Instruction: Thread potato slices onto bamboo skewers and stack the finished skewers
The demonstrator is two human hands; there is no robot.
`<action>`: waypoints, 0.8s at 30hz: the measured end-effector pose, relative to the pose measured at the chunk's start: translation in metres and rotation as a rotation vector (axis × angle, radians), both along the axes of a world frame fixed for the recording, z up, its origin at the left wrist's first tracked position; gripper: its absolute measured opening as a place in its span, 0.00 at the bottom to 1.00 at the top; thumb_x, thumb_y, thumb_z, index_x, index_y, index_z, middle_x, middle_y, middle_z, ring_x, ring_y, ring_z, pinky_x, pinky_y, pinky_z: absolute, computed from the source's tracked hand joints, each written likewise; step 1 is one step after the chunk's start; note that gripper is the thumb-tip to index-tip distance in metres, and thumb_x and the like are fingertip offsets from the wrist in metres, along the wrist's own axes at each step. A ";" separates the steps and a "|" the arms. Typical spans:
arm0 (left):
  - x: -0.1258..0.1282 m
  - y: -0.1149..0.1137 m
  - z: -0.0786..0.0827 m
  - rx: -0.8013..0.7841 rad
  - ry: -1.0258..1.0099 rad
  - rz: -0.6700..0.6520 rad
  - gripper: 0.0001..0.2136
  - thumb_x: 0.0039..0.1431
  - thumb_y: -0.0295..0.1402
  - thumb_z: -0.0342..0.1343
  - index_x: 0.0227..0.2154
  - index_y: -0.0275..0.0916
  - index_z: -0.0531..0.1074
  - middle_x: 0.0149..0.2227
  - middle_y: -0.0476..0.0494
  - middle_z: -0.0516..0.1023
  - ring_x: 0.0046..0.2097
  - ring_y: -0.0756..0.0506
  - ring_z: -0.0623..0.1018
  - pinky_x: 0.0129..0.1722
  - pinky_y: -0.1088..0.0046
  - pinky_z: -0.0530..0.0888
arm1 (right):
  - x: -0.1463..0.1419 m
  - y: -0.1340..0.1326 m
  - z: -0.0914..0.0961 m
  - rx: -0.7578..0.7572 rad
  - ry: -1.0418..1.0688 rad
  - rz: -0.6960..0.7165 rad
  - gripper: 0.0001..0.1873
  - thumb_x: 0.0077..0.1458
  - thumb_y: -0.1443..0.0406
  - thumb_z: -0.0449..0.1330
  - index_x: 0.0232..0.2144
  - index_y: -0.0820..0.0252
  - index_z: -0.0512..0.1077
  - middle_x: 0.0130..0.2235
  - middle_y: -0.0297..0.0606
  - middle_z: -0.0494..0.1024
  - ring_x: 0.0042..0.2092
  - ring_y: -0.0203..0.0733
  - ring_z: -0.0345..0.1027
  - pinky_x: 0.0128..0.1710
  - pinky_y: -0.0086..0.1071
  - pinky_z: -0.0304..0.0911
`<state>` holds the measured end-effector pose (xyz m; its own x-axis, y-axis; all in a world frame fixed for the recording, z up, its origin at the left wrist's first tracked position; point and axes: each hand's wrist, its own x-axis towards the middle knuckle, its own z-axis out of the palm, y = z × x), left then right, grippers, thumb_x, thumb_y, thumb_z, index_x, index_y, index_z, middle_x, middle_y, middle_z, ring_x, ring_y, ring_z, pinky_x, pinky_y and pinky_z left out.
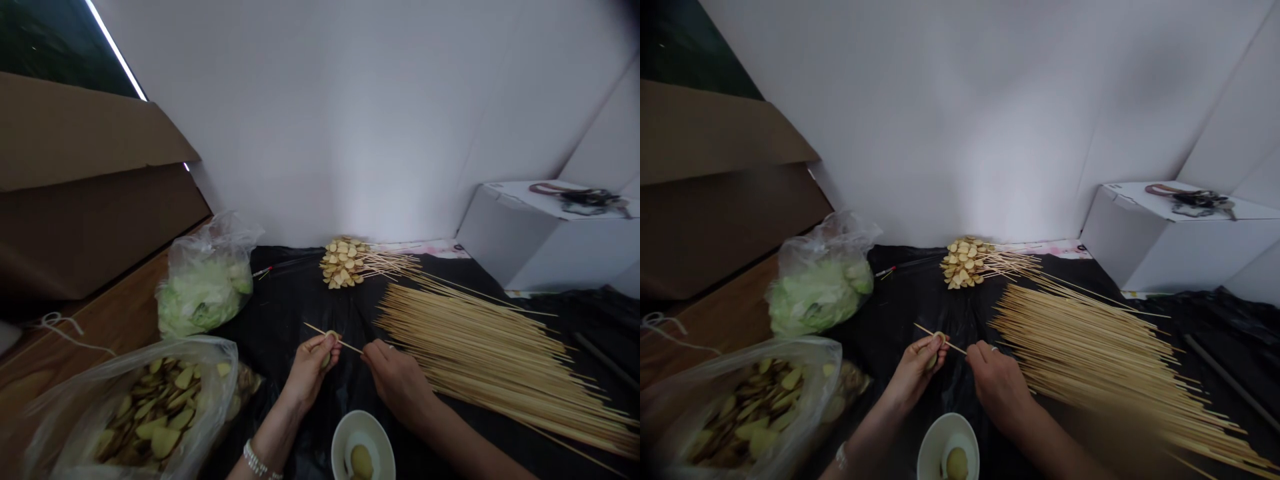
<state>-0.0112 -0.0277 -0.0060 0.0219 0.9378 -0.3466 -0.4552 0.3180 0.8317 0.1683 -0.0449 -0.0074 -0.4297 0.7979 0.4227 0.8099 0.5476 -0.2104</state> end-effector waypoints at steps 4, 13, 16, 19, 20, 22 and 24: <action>0.002 -0.002 0.002 0.020 0.014 -0.033 0.14 0.41 0.38 0.67 0.29 0.32 0.79 0.27 0.45 0.76 0.27 0.55 0.72 0.30 0.82 0.70 | 0.001 -0.001 0.000 0.039 0.026 0.004 0.11 0.61 0.71 0.47 0.28 0.58 0.64 0.27 0.33 0.70 0.27 0.36 0.64 0.27 0.30 0.49; 0.005 -0.004 0.002 0.005 0.038 -0.056 0.15 0.42 0.39 0.67 0.30 0.32 0.79 0.27 0.45 0.75 0.27 0.55 0.71 0.30 0.81 0.69 | 0.000 0.002 0.001 -0.352 0.109 0.015 0.12 0.63 0.69 0.45 0.30 0.59 0.65 0.30 0.35 0.75 0.32 0.36 0.70 0.30 0.28 0.53; 0.004 -0.003 0.000 0.006 0.035 -0.053 0.15 0.42 0.39 0.67 0.30 0.32 0.79 0.27 0.45 0.75 0.26 0.55 0.71 0.30 0.81 0.69 | 0.000 0.002 0.001 -0.313 0.071 0.004 0.12 0.63 0.69 0.45 0.31 0.59 0.65 0.30 0.35 0.76 0.32 0.36 0.71 0.29 0.28 0.52; 0.004 -0.003 0.000 0.007 0.040 -0.047 0.15 0.41 0.39 0.67 0.30 0.33 0.79 0.27 0.45 0.76 0.26 0.56 0.71 0.30 0.81 0.69 | -0.001 0.001 0.001 -0.232 0.033 -0.007 0.12 0.63 0.68 0.45 0.31 0.58 0.65 0.29 0.34 0.75 0.31 0.36 0.70 0.28 0.29 0.51; 0.004 -0.003 0.001 0.005 0.042 -0.046 0.15 0.41 0.39 0.67 0.30 0.33 0.79 0.27 0.45 0.76 0.26 0.56 0.71 0.30 0.81 0.69 | -0.001 0.001 0.001 -0.211 0.026 -0.010 0.12 0.63 0.68 0.45 0.30 0.58 0.65 0.28 0.34 0.75 0.30 0.36 0.70 0.28 0.29 0.51; 0.005 -0.003 0.002 0.002 0.043 -0.048 0.15 0.41 0.39 0.67 0.30 0.33 0.79 0.27 0.45 0.76 0.26 0.56 0.71 0.30 0.81 0.69 | -0.001 0.001 0.001 -0.189 0.016 -0.011 0.12 0.63 0.67 0.46 0.30 0.58 0.66 0.28 0.34 0.74 0.30 0.36 0.70 0.27 0.29 0.51; 0.005 -0.004 0.004 -0.003 0.044 -0.051 0.15 0.41 0.39 0.68 0.30 0.33 0.79 0.27 0.45 0.76 0.26 0.56 0.71 0.30 0.81 0.69 | -0.001 0.001 0.002 -0.182 0.013 -0.007 0.12 0.64 0.66 0.46 0.30 0.58 0.66 0.28 0.34 0.74 0.30 0.37 0.70 0.27 0.29 0.51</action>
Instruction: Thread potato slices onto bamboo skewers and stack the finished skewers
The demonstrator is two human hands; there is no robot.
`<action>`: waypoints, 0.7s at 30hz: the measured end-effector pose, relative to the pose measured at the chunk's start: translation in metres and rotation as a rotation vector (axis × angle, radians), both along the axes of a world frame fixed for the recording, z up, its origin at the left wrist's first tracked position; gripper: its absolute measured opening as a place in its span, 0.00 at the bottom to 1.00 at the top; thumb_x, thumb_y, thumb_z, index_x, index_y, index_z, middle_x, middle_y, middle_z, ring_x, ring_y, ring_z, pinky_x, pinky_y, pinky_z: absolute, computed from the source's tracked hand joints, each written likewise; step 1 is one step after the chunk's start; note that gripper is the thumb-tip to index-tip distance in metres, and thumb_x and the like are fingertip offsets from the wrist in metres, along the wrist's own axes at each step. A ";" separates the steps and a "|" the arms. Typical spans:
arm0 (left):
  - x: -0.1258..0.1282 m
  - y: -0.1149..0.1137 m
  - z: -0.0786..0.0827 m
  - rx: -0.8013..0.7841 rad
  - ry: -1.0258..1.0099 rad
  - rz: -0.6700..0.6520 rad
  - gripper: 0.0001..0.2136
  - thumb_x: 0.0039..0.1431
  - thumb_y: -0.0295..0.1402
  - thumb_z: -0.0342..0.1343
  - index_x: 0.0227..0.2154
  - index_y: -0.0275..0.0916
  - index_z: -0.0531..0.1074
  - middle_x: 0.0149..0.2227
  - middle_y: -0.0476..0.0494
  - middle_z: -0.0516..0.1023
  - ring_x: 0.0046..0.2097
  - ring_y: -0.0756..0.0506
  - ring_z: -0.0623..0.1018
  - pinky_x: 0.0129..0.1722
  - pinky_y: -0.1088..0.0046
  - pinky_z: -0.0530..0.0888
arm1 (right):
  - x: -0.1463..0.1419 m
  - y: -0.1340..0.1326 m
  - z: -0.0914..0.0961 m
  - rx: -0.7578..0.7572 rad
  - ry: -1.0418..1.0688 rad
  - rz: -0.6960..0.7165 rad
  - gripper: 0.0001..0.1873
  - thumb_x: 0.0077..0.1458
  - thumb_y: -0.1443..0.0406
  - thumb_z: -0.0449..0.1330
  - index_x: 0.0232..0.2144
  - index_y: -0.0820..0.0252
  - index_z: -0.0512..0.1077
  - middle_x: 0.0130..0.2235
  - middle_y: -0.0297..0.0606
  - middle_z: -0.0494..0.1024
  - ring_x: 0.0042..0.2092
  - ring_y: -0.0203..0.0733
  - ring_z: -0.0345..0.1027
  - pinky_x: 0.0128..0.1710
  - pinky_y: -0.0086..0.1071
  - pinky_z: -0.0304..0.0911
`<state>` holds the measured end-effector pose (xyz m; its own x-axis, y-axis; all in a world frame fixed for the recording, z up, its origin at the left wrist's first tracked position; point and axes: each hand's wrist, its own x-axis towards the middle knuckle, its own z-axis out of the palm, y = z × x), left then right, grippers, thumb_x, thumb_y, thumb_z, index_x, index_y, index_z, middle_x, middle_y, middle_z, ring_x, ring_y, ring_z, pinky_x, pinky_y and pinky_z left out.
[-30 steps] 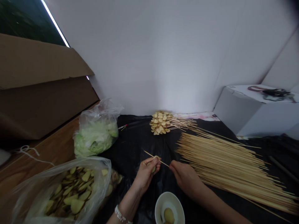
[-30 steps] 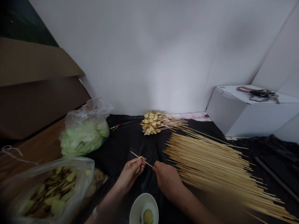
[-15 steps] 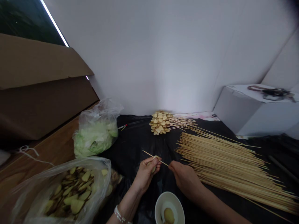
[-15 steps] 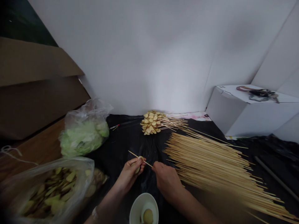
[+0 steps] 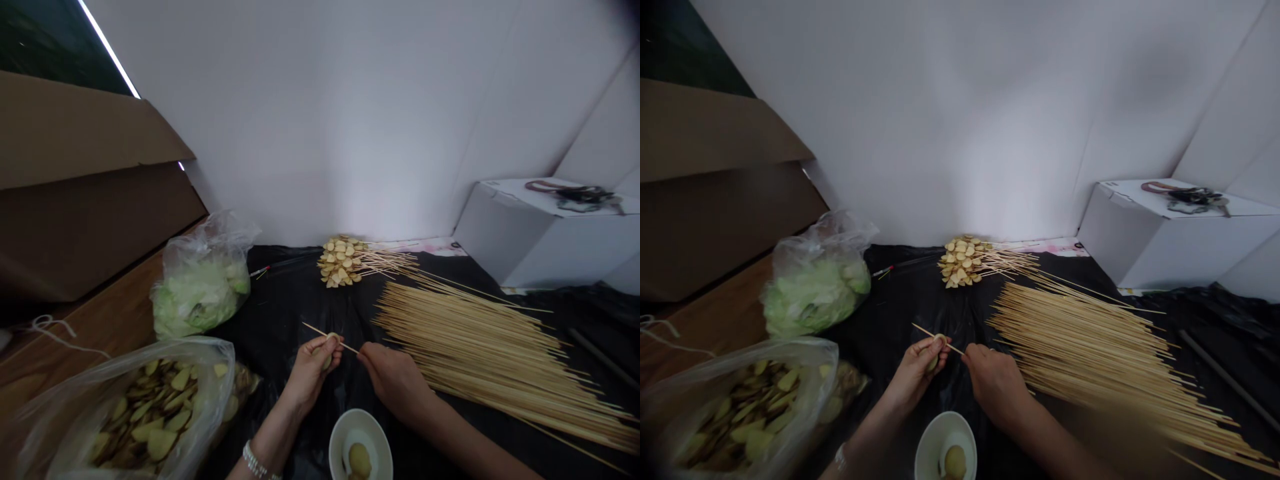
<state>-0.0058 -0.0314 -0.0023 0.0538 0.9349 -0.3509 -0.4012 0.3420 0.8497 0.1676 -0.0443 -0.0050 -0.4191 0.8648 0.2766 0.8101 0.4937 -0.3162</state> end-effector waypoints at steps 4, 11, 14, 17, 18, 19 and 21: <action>0.001 0.000 0.001 -0.002 -0.006 0.013 0.16 0.39 0.39 0.68 0.30 0.33 0.79 0.28 0.44 0.76 0.26 0.56 0.71 0.30 0.80 0.70 | 0.001 0.000 0.000 0.021 0.002 0.006 0.11 0.63 0.66 0.46 0.30 0.58 0.65 0.28 0.34 0.74 0.30 0.36 0.70 0.27 0.28 0.51; 0.000 0.000 -0.001 -0.017 -0.024 0.000 0.15 0.40 0.38 0.68 0.30 0.33 0.79 0.28 0.44 0.76 0.27 0.55 0.72 0.30 0.81 0.70 | 0.001 0.001 -0.001 0.021 0.009 0.011 0.12 0.63 0.66 0.46 0.30 0.58 0.65 0.28 0.34 0.74 0.30 0.36 0.69 0.28 0.28 0.51; 0.000 0.000 -0.002 -0.019 -0.034 -0.019 0.14 0.42 0.38 0.67 0.31 0.33 0.79 0.29 0.44 0.76 0.27 0.55 0.72 0.31 0.82 0.70 | 0.001 0.001 0.000 0.026 -0.005 0.007 0.11 0.63 0.66 0.46 0.30 0.58 0.65 0.28 0.33 0.74 0.30 0.35 0.69 0.28 0.28 0.51; -0.001 0.001 -0.004 -0.023 -0.043 -0.041 0.14 0.43 0.38 0.66 0.31 0.33 0.79 0.29 0.43 0.77 0.28 0.54 0.73 0.32 0.81 0.71 | 0.001 0.001 0.000 0.038 -0.022 0.001 0.10 0.63 0.67 0.47 0.30 0.58 0.65 0.27 0.33 0.73 0.30 0.35 0.68 0.27 0.28 0.51; -0.001 0.002 -0.005 -0.028 -0.042 -0.046 0.14 0.43 0.38 0.66 0.31 0.33 0.79 0.29 0.43 0.77 0.29 0.54 0.73 0.33 0.81 0.71 | 0.001 0.001 0.000 0.039 -0.027 0.001 0.10 0.63 0.67 0.48 0.30 0.58 0.65 0.28 0.33 0.73 0.30 0.35 0.68 0.27 0.28 0.50; -0.001 0.002 -0.005 -0.036 -0.041 -0.049 0.14 0.44 0.38 0.66 0.31 0.33 0.79 0.29 0.43 0.77 0.29 0.54 0.74 0.33 0.81 0.71 | 0.001 0.001 0.000 0.037 -0.031 -0.001 0.10 0.63 0.67 0.48 0.30 0.58 0.65 0.28 0.33 0.74 0.30 0.35 0.68 0.27 0.28 0.50; -0.001 0.002 -0.006 -0.050 -0.034 -0.057 0.14 0.45 0.38 0.65 0.32 0.33 0.79 0.30 0.43 0.77 0.29 0.54 0.74 0.33 0.80 0.71 | 0.000 0.001 0.001 0.034 -0.043 -0.007 0.09 0.62 0.67 0.48 0.30 0.58 0.65 0.28 0.33 0.74 0.30 0.35 0.68 0.27 0.28 0.50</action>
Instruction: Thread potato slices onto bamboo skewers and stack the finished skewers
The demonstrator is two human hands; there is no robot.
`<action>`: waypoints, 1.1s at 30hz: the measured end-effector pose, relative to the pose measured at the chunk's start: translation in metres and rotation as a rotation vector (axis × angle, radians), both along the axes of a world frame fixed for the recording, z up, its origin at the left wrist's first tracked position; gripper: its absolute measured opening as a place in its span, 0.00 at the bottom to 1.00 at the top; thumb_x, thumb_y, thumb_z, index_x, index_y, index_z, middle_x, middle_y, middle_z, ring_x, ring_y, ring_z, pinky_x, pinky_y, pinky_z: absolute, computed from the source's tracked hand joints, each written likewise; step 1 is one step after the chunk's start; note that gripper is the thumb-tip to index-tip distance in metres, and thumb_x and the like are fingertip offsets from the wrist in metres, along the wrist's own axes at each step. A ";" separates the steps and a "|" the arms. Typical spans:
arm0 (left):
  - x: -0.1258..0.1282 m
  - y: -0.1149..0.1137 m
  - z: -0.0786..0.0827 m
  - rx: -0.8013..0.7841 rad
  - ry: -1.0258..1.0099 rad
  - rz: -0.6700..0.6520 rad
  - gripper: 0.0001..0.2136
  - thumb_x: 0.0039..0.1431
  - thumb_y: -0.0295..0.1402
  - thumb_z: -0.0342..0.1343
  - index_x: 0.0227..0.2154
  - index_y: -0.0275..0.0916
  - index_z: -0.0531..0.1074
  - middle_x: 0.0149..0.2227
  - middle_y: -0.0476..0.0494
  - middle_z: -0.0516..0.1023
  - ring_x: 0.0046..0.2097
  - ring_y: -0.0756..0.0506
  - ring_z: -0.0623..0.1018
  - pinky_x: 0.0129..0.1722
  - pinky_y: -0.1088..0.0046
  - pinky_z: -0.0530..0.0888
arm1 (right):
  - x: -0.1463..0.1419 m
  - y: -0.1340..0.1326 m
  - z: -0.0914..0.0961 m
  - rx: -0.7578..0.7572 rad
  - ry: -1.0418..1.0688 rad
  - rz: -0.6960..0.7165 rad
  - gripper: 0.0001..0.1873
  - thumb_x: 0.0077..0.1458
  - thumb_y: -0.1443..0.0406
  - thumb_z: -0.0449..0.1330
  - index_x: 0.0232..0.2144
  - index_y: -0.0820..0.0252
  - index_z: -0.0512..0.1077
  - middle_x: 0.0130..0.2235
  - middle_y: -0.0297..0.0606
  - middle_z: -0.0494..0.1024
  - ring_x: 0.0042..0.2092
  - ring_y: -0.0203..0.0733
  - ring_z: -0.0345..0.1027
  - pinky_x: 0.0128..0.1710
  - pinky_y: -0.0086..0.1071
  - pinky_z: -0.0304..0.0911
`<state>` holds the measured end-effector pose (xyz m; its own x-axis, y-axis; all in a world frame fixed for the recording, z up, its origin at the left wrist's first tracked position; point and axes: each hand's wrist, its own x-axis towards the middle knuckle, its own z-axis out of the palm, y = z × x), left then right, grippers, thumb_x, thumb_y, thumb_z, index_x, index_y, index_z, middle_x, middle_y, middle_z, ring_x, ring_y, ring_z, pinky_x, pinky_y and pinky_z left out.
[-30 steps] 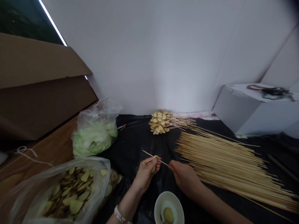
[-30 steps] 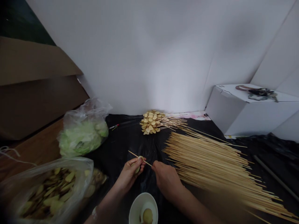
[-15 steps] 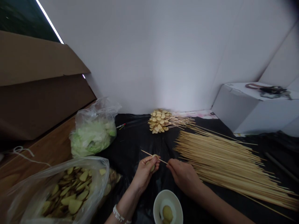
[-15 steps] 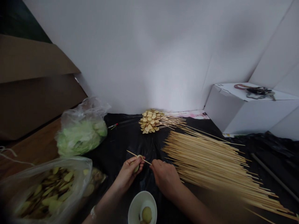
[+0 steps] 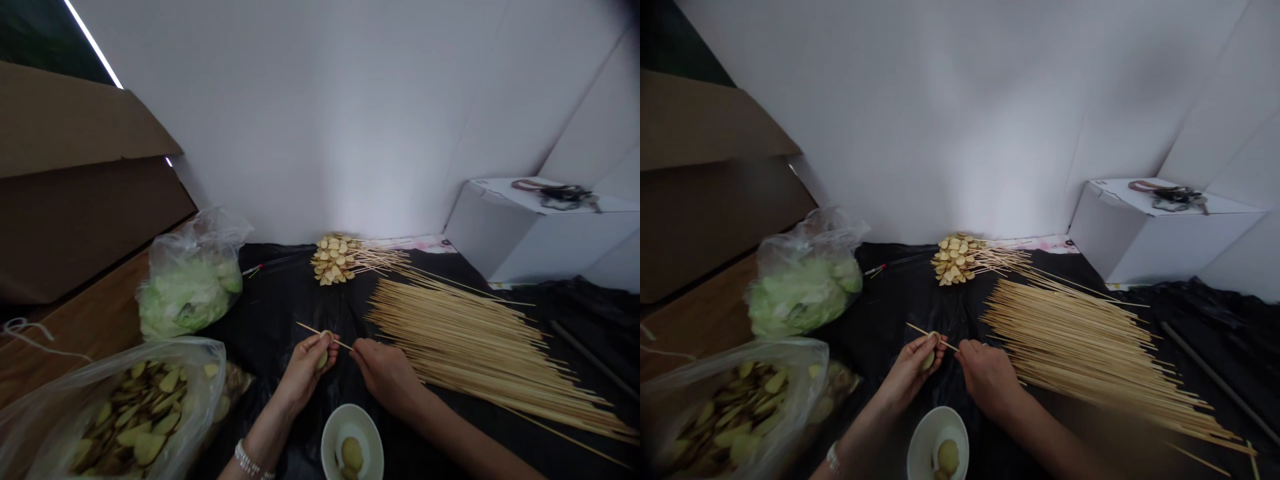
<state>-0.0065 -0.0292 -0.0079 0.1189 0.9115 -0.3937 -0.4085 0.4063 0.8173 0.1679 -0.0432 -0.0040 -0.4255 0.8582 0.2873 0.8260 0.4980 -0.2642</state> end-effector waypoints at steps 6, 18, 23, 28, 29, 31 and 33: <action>0.001 -0.001 0.000 0.008 0.012 -0.038 0.13 0.47 0.38 0.64 0.32 0.34 0.78 0.30 0.44 0.76 0.28 0.54 0.73 0.33 0.80 0.71 | 0.000 0.000 0.000 -0.010 -0.039 -0.007 0.08 0.62 0.67 0.49 0.30 0.58 0.65 0.29 0.33 0.74 0.29 0.35 0.68 0.26 0.29 0.48; 0.002 -0.002 -0.003 0.013 0.009 -0.080 0.13 0.48 0.38 0.63 0.33 0.33 0.78 0.30 0.44 0.76 0.30 0.54 0.73 0.34 0.79 0.71 | -0.001 -0.001 -0.002 -0.020 -0.054 0.019 0.09 0.62 0.67 0.48 0.30 0.58 0.65 0.29 0.33 0.74 0.29 0.35 0.69 0.26 0.29 0.48; 0.002 -0.003 -0.004 0.018 0.014 -0.078 0.13 0.48 0.38 0.63 0.33 0.33 0.78 0.29 0.45 0.76 0.30 0.54 0.73 0.34 0.79 0.71 | -0.001 0.000 -0.001 -0.031 -0.058 0.022 0.09 0.62 0.67 0.48 0.30 0.59 0.65 0.29 0.33 0.74 0.30 0.36 0.69 0.26 0.29 0.48; 0.001 -0.003 -0.004 0.022 0.002 -0.088 0.14 0.48 0.39 0.63 0.33 0.33 0.78 0.29 0.45 0.75 0.30 0.55 0.73 0.33 0.80 0.71 | -0.001 0.000 -0.001 -0.049 -0.056 0.020 0.09 0.62 0.67 0.49 0.31 0.59 0.65 0.29 0.33 0.74 0.30 0.36 0.69 0.26 0.30 0.48; 0.001 -0.003 -0.004 0.017 0.003 -0.087 0.14 0.48 0.39 0.64 0.33 0.33 0.78 0.29 0.45 0.75 0.30 0.55 0.73 0.33 0.80 0.71 | 0.000 0.000 -0.002 -0.047 -0.053 0.021 0.09 0.62 0.67 0.49 0.31 0.59 0.66 0.29 0.33 0.74 0.30 0.37 0.69 0.26 0.30 0.48; 0.001 -0.003 -0.004 0.014 0.003 -0.085 0.14 0.47 0.39 0.64 0.33 0.33 0.78 0.29 0.45 0.75 0.30 0.54 0.73 0.33 0.80 0.71 | 0.000 0.000 -0.002 -0.041 -0.049 0.022 0.09 0.62 0.67 0.48 0.31 0.59 0.66 0.29 0.33 0.73 0.30 0.37 0.69 0.26 0.30 0.48; 0.001 -0.003 -0.004 0.016 0.001 -0.084 0.13 0.48 0.38 0.64 0.33 0.33 0.78 0.29 0.45 0.75 0.30 0.54 0.73 0.33 0.80 0.71 | 0.000 0.000 -0.003 -0.038 -0.044 0.024 0.09 0.62 0.67 0.48 0.30 0.59 0.66 0.29 0.33 0.73 0.30 0.36 0.69 0.26 0.30 0.48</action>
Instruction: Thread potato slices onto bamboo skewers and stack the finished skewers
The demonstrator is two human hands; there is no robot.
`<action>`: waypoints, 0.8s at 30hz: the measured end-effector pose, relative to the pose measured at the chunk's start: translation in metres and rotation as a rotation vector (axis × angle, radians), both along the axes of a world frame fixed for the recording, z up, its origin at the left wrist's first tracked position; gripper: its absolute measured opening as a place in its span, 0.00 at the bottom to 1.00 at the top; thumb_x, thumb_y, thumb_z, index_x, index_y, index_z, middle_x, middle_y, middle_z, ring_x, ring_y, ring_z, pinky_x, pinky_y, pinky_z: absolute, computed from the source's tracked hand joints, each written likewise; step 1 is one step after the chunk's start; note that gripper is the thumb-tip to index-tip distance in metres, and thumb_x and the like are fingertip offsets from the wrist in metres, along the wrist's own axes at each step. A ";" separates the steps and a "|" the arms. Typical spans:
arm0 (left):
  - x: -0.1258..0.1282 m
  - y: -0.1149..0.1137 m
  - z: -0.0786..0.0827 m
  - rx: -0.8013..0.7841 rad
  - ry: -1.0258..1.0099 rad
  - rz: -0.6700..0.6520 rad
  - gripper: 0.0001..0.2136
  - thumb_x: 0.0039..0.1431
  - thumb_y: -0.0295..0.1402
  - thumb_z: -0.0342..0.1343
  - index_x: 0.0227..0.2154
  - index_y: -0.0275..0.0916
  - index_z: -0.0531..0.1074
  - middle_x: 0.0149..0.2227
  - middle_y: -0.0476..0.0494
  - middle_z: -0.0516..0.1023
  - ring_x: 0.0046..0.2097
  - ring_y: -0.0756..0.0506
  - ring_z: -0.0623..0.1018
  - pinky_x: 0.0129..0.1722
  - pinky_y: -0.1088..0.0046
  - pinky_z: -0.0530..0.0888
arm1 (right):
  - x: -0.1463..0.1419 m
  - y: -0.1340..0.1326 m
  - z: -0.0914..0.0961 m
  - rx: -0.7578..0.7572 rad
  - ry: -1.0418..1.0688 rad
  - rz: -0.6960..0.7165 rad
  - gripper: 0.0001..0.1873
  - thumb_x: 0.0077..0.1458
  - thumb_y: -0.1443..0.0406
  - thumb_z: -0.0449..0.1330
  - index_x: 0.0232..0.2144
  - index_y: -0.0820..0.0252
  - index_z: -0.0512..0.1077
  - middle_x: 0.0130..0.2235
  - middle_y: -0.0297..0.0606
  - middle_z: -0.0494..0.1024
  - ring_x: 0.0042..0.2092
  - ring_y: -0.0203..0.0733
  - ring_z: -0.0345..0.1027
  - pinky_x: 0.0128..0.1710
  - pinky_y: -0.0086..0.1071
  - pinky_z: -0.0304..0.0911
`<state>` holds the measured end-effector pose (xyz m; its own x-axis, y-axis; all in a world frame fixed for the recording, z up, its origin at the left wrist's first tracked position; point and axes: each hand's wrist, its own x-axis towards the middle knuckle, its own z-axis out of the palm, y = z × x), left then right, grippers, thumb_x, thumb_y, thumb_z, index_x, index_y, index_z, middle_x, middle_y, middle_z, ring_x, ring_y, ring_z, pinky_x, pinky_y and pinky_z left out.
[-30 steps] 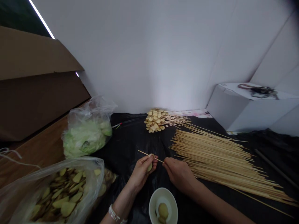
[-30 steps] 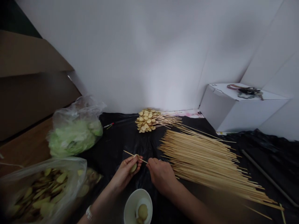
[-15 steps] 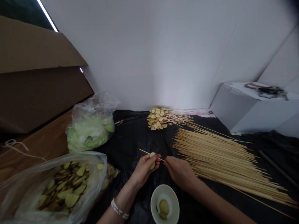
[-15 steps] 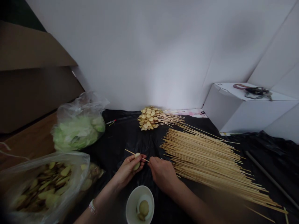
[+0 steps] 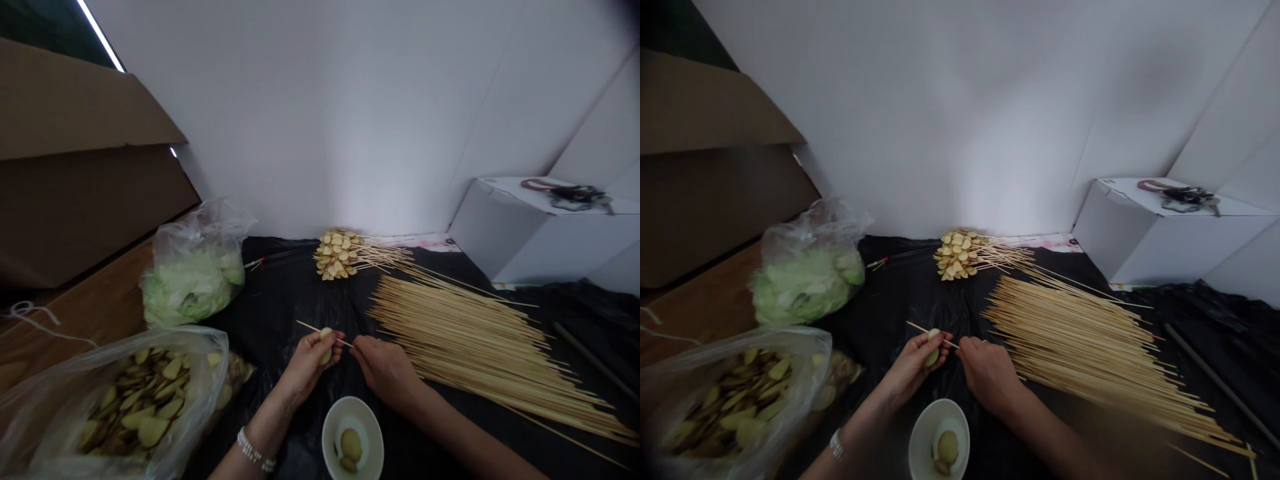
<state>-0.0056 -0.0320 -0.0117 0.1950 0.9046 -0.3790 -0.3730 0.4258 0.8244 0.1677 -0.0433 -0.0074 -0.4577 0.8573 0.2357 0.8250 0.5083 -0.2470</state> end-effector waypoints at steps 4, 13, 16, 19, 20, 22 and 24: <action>0.000 -0.001 -0.001 0.007 0.000 -0.003 0.13 0.49 0.37 0.63 0.34 0.33 0.78 0.30 0.45 0.75 0.30 0.55 0.73 0.33 0.80 0.71 | 0.000 0.000 -0.002 0.002 0.005 0.000 0.09 0.62 0.67 0.48 0.30 0.58 0.66 0.29 0.33 0.73 0.30 0.36 0.68 0.26 0.30 0.47; -0.001 0.000 -0.002 0.003 -0.005 -0.001 0.13 0.49 0.37 0.63 0.33 0.33 0.78 0.29 0.45 0.75 0.30 0.54 0.73 0.34 0.79 0.71 | 0.000 0.000 -0.001 0.012 0.015 0.008 0.10 0.63 0.66 0.48 0.30 0.58 0.66 0.29 0.33 0.73 0.29 0.36 0.68 0.26 0.30 0.46; -0.001 -0.001 -0.001 0.003 -0.002 -0.001 0.13 0.49 0.38 0.63 0.34 0.33 0.78 0.29 0.45 0.75 0.30 0.54 0.73 0.34 0.79 0.71 | 0.000 0.000 0.000 0.006 0.016 0.007 0.10 0.63 0.66 0.48 0.30 0.58 0.65 0.28 0.33 0.73 0.29 0.36 0.68 0.26 0.30 0.46; 0.000 0.000 -0.001 0.000 0.000 -0.001 0.13 0.48 0.38 0.63 0.34 0.33 0.78 0.29 0.45 0.75 0.30 0.54 0.73 0.34 0.79 0.71 | 0.000 0.001 -0.001 0.014 0.017 0.010 0.10 0.63 0.66 0.48 0.30 0.58 0.65 0.28 0.33 0.73 0.29 0.36 0.68 0.26 0.30 0.46; 0.000 0.000 -0.001 -0.001 -0.001 0.001 0.13 0.48 0.37 0.63 0.33 0.33 0.78 0.29 0.45 0.75 0.30 0.54 0.73 0.34 0.79 0.71 | 0.000 0.001 -0.001 0.017 0.017 0.012 0.10 0.63 0.66 0.48 0.30 0.58 0.65 0.28 0.33 0.73 0.29 0.36 0.68 0.26 0.30 0.46; 0.000 0.000 -0.001 -0.002 -0.005 0.006 0.13 0.48 0.37 0.64 0.33 0.33 0.78 0.29 0.45 0.75 0.30 0.54 0.73 0.34 0.79 0.71 | 0.000 0.001 -0.002 0.025 0.019 0.014 0.09 0.62 0.67 0.48 0.30 0.58 0.65 0.28 0.33 0.73 0.29 0.36 0.68 0.26 0.30 0.47; 0.000 0.000 -0.002 0.001 -0.009 0.007 0.13 0.48 0.38 0.64 0.33 0.33 0.78 0.29 0.45 0.75 0.29 0.54 0.73 0.34 0.79 0.72 | 0.000 0.001 -0.003 0.035 0.019 0.014 0.09 0.62 0.67 0.48 0.30 0.58 0.65 0.28 0.33 0.73 0.29 0.36 0.68 0.26 0.30 0.47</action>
